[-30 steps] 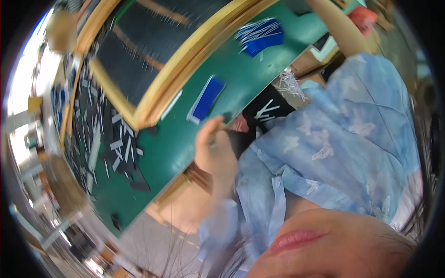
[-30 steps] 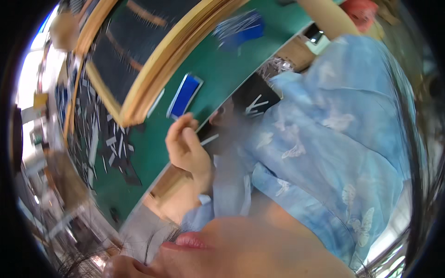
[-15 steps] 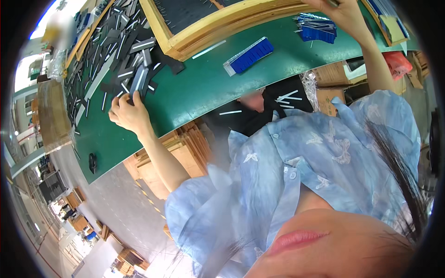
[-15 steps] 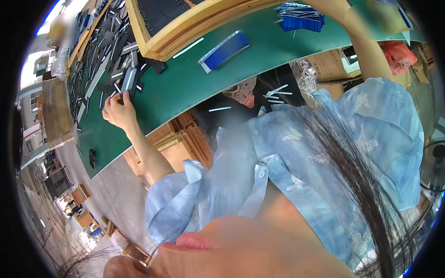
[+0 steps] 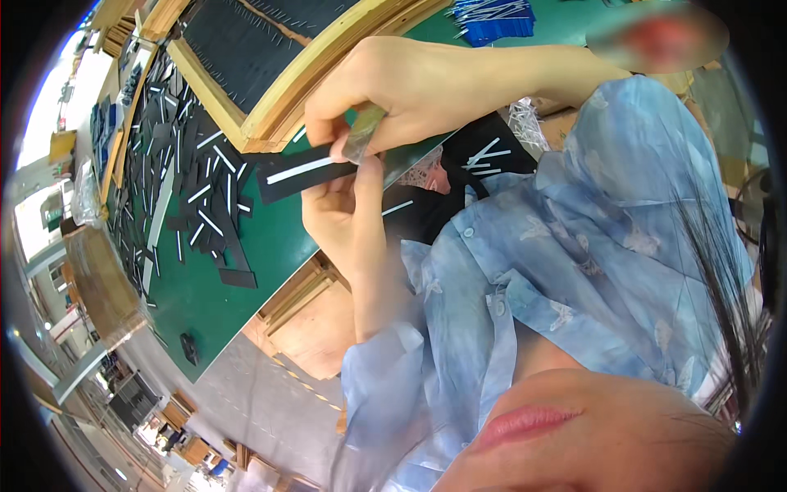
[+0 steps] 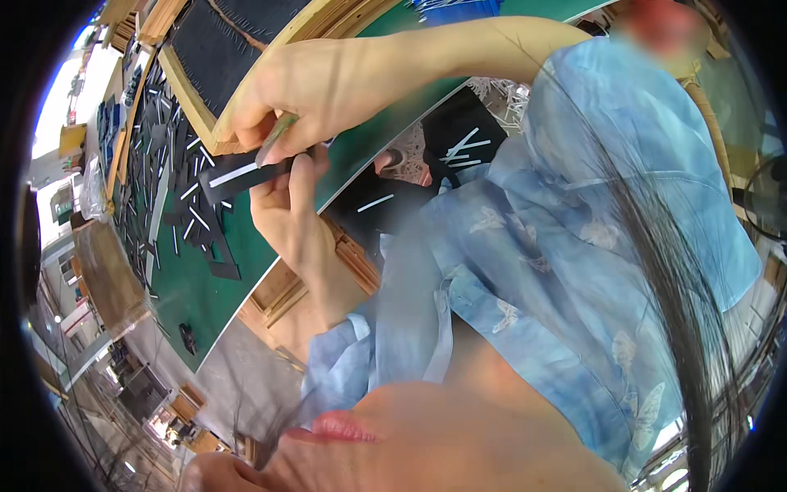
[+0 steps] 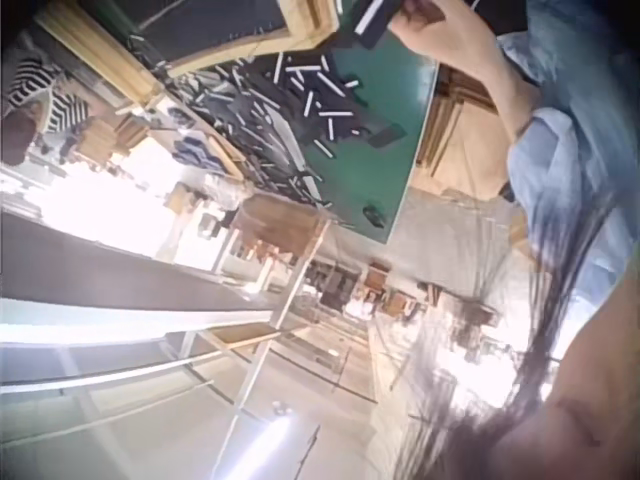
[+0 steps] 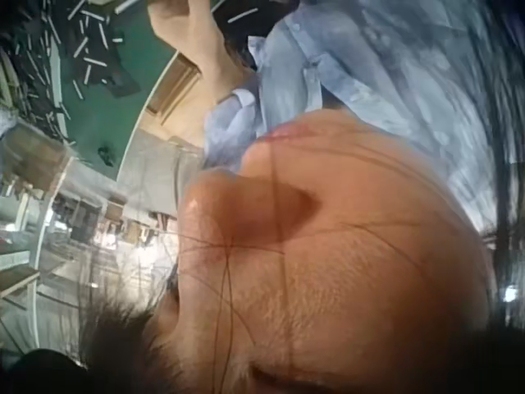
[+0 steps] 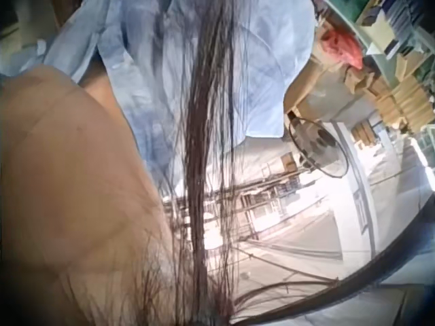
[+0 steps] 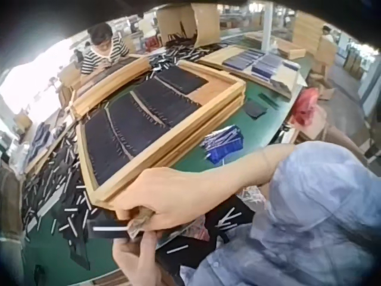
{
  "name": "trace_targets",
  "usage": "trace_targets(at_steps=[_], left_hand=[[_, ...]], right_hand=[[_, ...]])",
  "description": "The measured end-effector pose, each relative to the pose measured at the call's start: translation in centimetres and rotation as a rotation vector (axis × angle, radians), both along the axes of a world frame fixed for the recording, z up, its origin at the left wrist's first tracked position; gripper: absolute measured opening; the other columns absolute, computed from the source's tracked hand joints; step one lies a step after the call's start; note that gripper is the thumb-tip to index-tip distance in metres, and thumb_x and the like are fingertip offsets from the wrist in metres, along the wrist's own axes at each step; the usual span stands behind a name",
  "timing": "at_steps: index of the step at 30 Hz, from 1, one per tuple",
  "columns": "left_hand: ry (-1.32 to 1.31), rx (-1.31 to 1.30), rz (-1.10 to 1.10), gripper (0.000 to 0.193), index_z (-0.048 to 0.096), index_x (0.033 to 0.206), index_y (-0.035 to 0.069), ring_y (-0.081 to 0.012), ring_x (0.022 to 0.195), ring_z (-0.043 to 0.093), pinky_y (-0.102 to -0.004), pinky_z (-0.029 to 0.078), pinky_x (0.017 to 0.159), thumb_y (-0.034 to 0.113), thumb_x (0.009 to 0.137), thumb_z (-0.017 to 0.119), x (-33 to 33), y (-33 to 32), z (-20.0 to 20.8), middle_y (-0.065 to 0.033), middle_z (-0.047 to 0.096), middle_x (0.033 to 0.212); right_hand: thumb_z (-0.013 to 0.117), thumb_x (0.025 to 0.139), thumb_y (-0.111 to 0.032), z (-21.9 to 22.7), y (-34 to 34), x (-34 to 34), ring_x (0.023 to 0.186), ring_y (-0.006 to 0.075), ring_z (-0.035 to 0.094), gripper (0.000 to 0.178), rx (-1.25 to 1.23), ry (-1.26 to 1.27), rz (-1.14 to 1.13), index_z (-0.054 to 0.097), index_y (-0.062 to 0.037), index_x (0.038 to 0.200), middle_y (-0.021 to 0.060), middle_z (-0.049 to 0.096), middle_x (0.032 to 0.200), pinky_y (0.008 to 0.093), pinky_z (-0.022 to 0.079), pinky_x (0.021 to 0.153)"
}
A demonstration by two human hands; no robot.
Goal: Assembling small electronic components into a holder at a factory workbench.
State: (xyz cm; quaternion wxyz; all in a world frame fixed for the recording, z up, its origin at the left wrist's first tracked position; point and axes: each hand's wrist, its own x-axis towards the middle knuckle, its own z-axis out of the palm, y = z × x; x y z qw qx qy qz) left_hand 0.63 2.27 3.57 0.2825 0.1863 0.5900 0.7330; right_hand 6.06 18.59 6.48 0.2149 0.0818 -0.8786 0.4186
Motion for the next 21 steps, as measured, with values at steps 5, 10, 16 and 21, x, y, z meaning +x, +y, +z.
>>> trace_targets(at_steps=[5,10,16,21], left_hand=[[0.201,-0.125,-0.034,0.027,0.055,0.114,-0.008,-0.0103,0.068,0.060,-0.0220,0.049,0.063,0.008,0.092,0.055,-0.9,-1.3,1.0,-0.0104,0.065,0.083],[0.112,-0.035,-0.007,0.024,0.055,0.111,-0.009,-0.0128,0.061,0.062,-0.0226,0.051,0.057,0.008,0.093,0.053,-0.3,-0.3,0.6,-0.0127,0.065,0.084],[0.050,0.021,-0.062,0.033,0.052,0.114,-0.012,-0.0221,0.072,0.065,-0.0288,0.055,0.063,0.016,0.097,0.045,-1.5,-1.3,-0.3,-0.0169,0.063,0.090],[0.091,0.011,0.203,0.032,0.054,0.114,-0.009,-0.0177,0.068,0.056,-0.0258,0.045,0.059,0.017,0.096,0.048,-3.6,-2.1,-1.5,-0.0154,0.062,0.087]], right_hand=[[0.068,0.070,-0.016,1.5,1.5,1.1,0.071,0.0274,0.060,0.017,0.229,-0.044,0.177,0.063,-0.0043,0.081,0.0086,0.062,0.076,0.0350,0.043,0.060],[0.072,0.075,-0.020,-1.2,1.1,0.6,0.072,0.0221,0.058,0.024,0.421,0.499,-0.194,0.064,-0.0078,0.093,0.0053,0.061,0.078,0.0315,0.044,0.061],[0.063,0.076,-0.026,-1.5,0.6,1.2,0.079,0.0192,0.055,0.017,0.769,0.557,-0.049,0.058,-0.0148,0.087,-0.0012,0.053,0.074,0.0329,0.043,0.068],[0.065,0.072,-0.023,-5.1,0.3,5.8,0.077,0.0215,0.056,0.016,0.639,0.211,0.236,0.059,-0.0123,0.082,0.0021,0.052,0.075,0.0350,0.045,0.066]])
